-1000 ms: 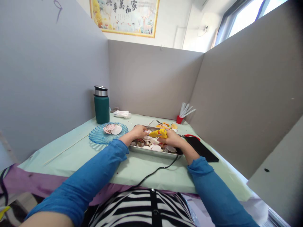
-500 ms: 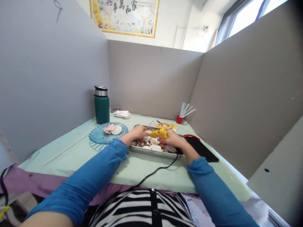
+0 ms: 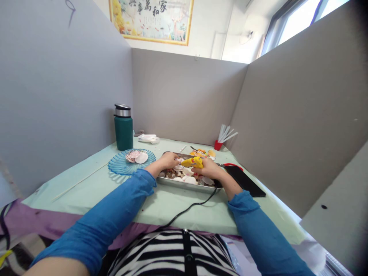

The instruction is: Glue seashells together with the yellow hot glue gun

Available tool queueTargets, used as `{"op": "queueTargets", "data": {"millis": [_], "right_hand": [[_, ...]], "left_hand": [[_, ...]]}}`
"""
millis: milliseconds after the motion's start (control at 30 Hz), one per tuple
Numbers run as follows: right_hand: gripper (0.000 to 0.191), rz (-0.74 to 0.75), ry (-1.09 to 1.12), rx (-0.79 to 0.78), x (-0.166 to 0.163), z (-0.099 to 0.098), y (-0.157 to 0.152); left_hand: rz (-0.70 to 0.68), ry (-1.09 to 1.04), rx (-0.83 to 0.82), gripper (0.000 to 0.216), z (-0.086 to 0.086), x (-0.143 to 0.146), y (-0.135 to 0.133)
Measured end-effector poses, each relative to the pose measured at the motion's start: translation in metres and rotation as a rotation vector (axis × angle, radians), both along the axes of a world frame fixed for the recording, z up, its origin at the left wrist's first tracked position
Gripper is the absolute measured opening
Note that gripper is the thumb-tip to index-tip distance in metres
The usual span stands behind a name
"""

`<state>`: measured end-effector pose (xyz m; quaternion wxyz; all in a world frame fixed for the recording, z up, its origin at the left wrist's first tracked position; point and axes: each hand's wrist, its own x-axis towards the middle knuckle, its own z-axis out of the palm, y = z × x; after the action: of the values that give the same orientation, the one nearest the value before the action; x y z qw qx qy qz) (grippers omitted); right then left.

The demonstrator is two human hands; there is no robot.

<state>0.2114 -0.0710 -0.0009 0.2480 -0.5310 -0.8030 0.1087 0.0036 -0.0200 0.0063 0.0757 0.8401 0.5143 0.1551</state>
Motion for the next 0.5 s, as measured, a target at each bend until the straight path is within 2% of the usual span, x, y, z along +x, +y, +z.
{"op": "queueTargets", "data": {"millis": [500], "right_hand": [[0.021, 0.006, 0.002, -0.003, -0.0004, -0.0005, 0.0002]], "left_hand": [[-0.015, 0.005, 0.022, 0.029, -0.0033, -0.0004, 0.0045]]}}
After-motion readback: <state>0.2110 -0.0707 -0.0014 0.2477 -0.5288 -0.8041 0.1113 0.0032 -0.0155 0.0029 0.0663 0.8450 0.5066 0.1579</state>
